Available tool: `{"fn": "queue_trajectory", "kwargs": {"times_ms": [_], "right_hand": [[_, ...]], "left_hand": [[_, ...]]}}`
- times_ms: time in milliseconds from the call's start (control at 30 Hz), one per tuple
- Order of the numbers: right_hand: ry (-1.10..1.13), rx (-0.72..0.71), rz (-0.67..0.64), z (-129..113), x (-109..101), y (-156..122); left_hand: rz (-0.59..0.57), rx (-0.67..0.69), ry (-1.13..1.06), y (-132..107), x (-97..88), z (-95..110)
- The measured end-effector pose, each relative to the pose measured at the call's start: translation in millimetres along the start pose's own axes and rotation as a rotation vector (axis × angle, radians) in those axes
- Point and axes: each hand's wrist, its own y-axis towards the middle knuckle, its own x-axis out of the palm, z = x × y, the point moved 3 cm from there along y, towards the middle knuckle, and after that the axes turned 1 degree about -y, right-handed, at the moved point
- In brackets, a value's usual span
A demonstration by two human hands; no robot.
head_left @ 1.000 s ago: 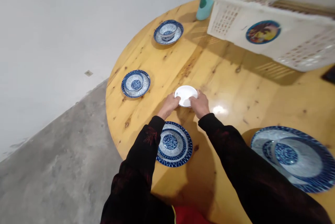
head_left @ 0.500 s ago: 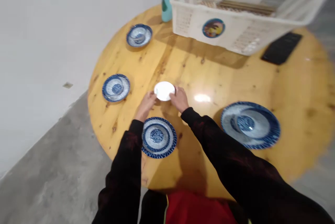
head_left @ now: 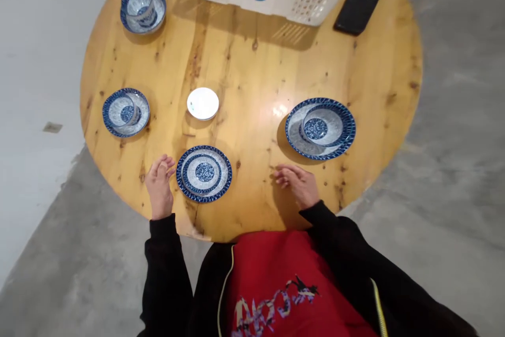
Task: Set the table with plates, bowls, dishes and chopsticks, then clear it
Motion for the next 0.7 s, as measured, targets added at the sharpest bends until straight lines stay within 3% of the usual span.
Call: {"fn": "queue_trajectory", "kwargs": {"times_ms": [100, 167, 300, 467, 700], "right_hand": [[0.143, 0.019, 0.223, 4, -29, 3], [0.204, 0.007, 0.278, 1, -36, 11], [0.253, 0.016, 0.271, -4, -43, 24], [0.224, 0.034, 0.209, 13, -55, 31], [0.334, 0.075, 0.203, 10, -43, 39]], "left_hand": [[0.037, -0.04, 0.026, -20, -8.4, -19], [0.065, -0.045, 0.053, -30, -11.1, -30], [0.107, -0.005, 0.183, -42, -13.2, -40], [0.191, 0.074, 0.502, -48, -19.7, -38], [0.043, 0.043, 0.526, -47, -25.7, -58]]}}
